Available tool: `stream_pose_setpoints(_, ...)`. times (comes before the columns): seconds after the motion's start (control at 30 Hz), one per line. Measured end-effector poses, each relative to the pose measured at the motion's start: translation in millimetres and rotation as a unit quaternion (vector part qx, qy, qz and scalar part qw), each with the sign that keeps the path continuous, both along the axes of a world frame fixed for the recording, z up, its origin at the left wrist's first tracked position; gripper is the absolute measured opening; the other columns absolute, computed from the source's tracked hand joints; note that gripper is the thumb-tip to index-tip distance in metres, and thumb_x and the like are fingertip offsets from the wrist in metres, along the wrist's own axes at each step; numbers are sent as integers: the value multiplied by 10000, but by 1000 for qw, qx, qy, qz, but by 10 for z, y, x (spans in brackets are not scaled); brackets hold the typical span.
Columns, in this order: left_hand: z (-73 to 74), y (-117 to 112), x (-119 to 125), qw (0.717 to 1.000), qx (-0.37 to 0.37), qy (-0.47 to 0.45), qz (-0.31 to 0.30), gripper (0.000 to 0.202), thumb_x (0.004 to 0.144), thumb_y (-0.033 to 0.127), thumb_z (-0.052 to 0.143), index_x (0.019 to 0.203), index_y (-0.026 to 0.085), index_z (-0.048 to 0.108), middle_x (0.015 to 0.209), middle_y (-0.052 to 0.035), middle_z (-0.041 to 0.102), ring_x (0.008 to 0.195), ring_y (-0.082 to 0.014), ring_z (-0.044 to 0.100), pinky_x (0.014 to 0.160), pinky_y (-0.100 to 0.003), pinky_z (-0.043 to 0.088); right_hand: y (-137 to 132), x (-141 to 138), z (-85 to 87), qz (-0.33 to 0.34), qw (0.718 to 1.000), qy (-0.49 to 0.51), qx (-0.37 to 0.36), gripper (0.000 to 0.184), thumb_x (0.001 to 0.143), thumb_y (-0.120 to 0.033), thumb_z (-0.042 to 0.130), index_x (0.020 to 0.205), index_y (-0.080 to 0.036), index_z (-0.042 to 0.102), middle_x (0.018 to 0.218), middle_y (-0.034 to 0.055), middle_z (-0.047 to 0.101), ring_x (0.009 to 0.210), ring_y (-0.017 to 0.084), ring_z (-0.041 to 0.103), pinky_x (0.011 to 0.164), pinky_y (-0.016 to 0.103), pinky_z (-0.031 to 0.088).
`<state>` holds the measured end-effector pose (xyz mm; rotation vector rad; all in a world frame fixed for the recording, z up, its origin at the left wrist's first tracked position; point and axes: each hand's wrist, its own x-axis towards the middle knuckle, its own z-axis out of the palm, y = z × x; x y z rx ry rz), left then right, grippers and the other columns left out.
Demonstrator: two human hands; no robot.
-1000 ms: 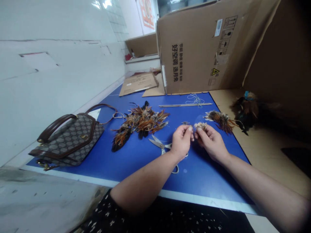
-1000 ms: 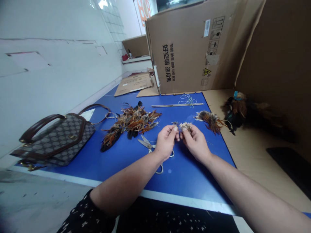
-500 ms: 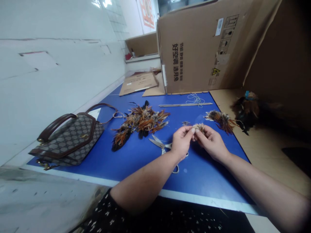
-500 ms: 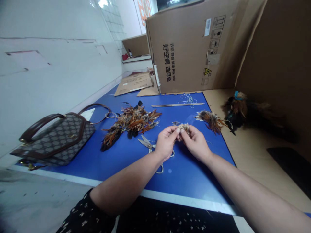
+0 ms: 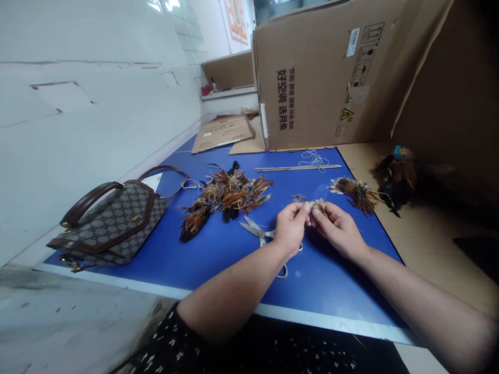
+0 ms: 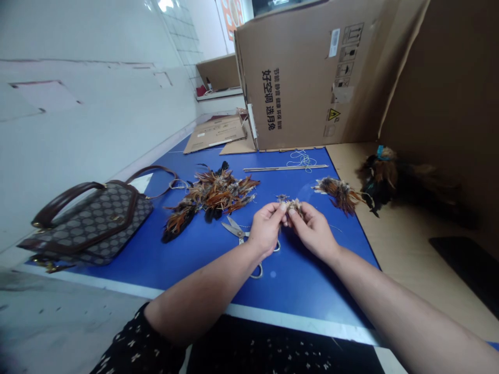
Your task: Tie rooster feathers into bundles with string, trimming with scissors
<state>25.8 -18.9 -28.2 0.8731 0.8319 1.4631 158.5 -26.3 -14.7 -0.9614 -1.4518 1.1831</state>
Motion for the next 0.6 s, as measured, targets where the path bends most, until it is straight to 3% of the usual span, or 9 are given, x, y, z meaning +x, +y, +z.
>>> stream_pose_setpoints(0.07, 25, 1, -5, 1000, 4, -12, -3, 406, 808, 526, 816, 822, 158, 645, 617, 30, 557, 607, -108, 555, 679, -275, 449, 1, 19, -8, 9, 1000, 14, -15, 375, 962, -590, 656, 881, -228, 598, 733, 3, 601, 542, 115, 425, 479, 267, 320)
stream_pose_setpoints(0.23, 76, 17, -34, 1000, -9, -16, 23, 432, 806, 549, 819, 850, 153, 650, 623, 32, 557, 592, -90, 521, 661, -256, 424, 26, 45, -34, -7, 999, 27, -23, 352, 985, -568, 638, 885, -232, 609, 712, 8, 617, 511, 110, 422, 462, 276, 306)
stream_pose_setpoints(0.6, 7, 8, -18, 999, -20, 10, 29, 404, 826, 532, 802, 878, 154, 669, 634, 32, 561, 607, -91, 508, 671, -253, 414, 42, 15, 5, -69, 996, 52, -2, 366, 950, -599, 667, 913, -250, 565, 719, -3, 596, 501, 112, 401, 436, 265, 301)
